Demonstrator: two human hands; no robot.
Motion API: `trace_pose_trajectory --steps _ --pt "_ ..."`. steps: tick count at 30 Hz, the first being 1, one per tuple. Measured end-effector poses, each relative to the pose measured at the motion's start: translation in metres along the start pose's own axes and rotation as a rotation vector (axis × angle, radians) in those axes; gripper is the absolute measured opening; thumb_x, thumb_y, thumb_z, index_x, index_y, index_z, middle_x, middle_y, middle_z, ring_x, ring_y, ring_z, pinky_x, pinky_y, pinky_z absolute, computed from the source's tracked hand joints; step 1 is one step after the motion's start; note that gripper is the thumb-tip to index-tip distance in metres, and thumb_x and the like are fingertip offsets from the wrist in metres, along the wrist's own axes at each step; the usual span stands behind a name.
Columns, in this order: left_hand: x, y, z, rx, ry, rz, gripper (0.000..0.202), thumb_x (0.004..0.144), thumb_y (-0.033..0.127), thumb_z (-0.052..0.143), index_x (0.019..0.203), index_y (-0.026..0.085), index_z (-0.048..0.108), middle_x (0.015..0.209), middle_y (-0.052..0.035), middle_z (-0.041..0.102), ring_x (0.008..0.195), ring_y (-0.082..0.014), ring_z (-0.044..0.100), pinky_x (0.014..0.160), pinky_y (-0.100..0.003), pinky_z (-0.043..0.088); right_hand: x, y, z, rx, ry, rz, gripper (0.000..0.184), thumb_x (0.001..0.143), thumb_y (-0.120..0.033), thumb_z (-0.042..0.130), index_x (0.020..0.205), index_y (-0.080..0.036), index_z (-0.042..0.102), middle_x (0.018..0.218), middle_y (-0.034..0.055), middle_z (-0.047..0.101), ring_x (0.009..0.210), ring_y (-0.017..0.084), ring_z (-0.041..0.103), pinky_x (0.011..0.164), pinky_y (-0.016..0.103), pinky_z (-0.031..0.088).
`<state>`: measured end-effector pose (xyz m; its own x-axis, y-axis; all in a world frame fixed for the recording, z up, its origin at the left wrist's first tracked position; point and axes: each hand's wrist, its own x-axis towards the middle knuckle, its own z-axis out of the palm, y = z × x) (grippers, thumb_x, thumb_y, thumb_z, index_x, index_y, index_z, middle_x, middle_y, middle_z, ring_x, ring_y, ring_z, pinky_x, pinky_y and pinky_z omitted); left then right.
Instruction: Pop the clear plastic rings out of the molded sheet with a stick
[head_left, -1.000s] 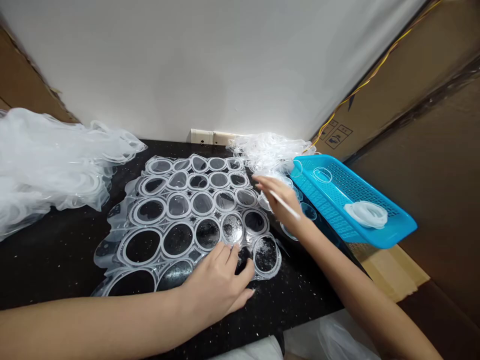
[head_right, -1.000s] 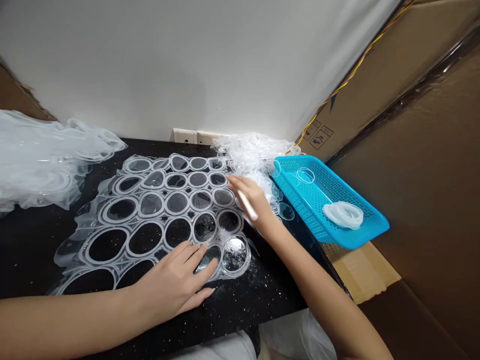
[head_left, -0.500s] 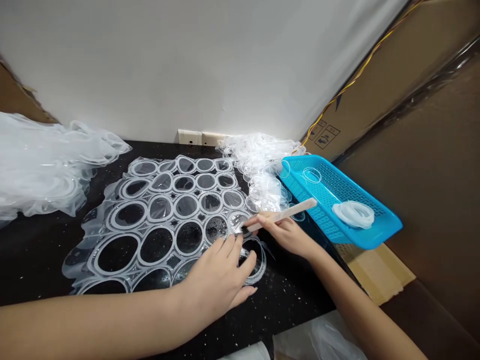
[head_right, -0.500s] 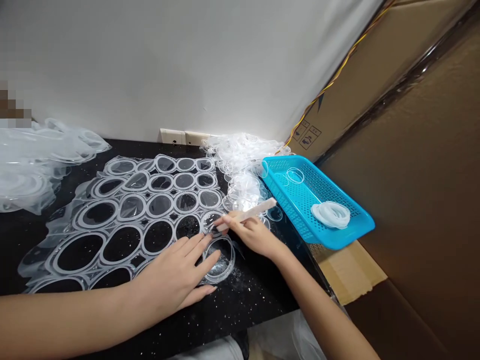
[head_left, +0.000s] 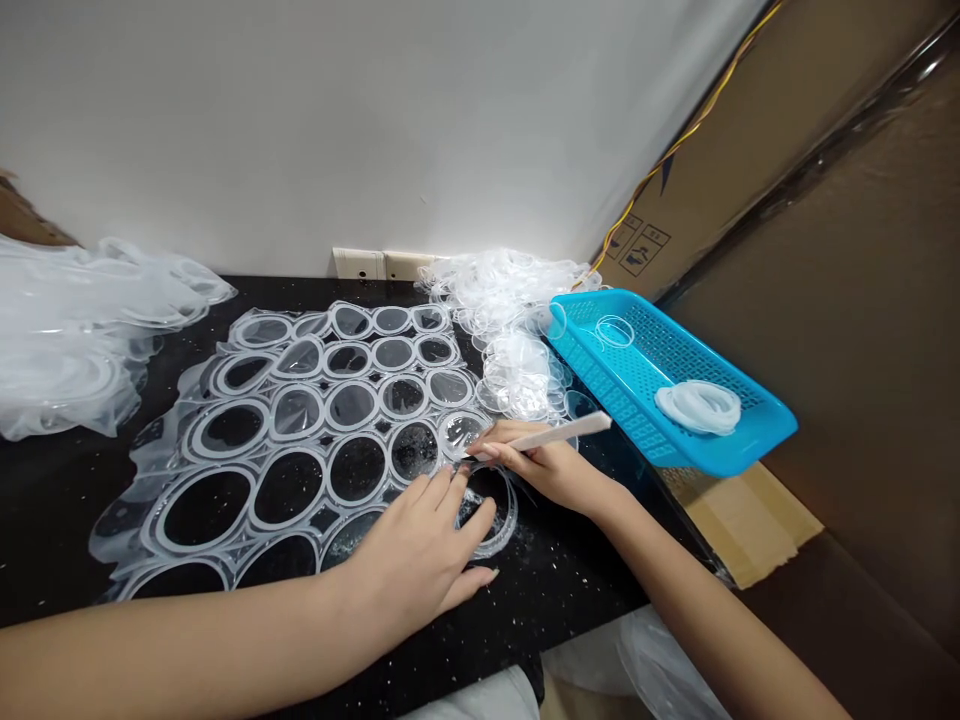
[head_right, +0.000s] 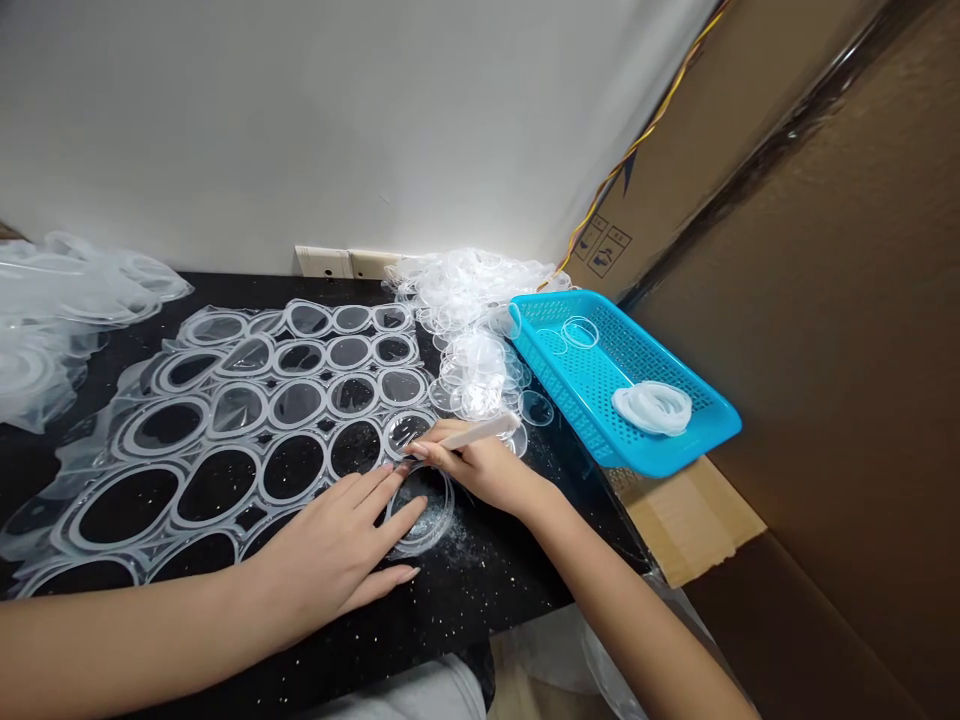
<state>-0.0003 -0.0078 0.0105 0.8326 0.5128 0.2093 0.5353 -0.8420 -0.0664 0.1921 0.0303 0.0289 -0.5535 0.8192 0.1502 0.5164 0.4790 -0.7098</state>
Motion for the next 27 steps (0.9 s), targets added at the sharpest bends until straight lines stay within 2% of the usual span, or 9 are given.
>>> trace_pose_trajectory --steps 5,9,14,17,22,27 --pt "0.002 0.0 0.002 -0.008 0.033 0.008 0.045 0.076 0.05 0.056 0.104 0.014 0.058 0.096 -0.0182 0.065 0.095 -0.0308 0.059 0.079 -0.039 0.044 -0.007 -0.003 0.007 -0.401 -0.034 -0.236 0.029 0.091 -0.027 0.041 0.106 -0.015 0.062 0.105 0.0105 0.063 0.095 0.018 0.057 0.081 0.033 0.048" --pt "0.002 0.0 0.003 -0.002 0.025 0.001 0.049 0.074 0.05 0.058 0.105 0.012 0.056 0.1 -0.0205 0.064 0.099 -0.0321 0.058 0.084 -0.04 0.043 -0.007 -0.005 0.017 -0.606 0.01 -0.309 0.032 0.093 -0.025 0.035 0.112 -0.013 0.058 0.11 0.0118 0.063 0.1 0.02 0.056 0.084 0.035 0.048" --pt "-0.001 0.0 0.004 -0.036 -0.008 0.013 0.049 0.079 0.048 0.054 0.112 0.011 0.053 0.111 -0.0228 0.059 0.107 -0.0322 0.054 0.087 -0.041 0.04 -0.001 -0.001 0.019 -0.628 0.072 -0.31 0.032 0.093 -0.023 0.036 0.111 -0.01 0.058 0.106 0.0125 0.064 0.097 0.02 0.058 0.083 0.035 0.049" --pt "-0.003 0.001 0.005 -0.056 -0.007 0.019 0.047 0.08 0.048 0.053 0.111 0.014 0.053 0.12 -0.0225 0.054 0.109 -0.0323 0.052 0.088 -0.041 0.04 0.006 0.011 0.007 -0.613 0.197 -0.242 0.031 0.092 -0.025 0.037 0.112 -0.013 0.058 0.108 0.0127 0.064 0.098 0.02 0.058 0.083 0.035 0.049" --pt "-0.003 0.001 0.005 -0.032 0.048 0.02 0.046 0.077 0.051 0.055 0.106 0.016 0.056 0.119 -0.0207 0.056 0.103 -0.0326 0.056 0.084 -0.04 0.042 0.027 0.032 -0.02 -0.565 0.377 -0.165 0.029 0.091 -0.026 0.04 0.113 -0.016 0.057 0.102 0.0103 0.066 0.092 0.019 0.062 0.08 0.034 0.049" --pt "-0.002 0.0 0.005 -0.036 0.048 0.008 0.046 0.077 0.052 0.054 0.108 0.017 0.056 0.12 -0.0187 0.056 0.106 -0.0311 0.055 0.085 -0.039 0.04 0.043 0.045 -0.025 -0.551 0.478 -0.13 0.03 0.091 -0.028 0.04 0.11 -0.015 0.059 0.1 0.0105 0.067 0.092 0.02 0.062 0.081 0.034 0.048"
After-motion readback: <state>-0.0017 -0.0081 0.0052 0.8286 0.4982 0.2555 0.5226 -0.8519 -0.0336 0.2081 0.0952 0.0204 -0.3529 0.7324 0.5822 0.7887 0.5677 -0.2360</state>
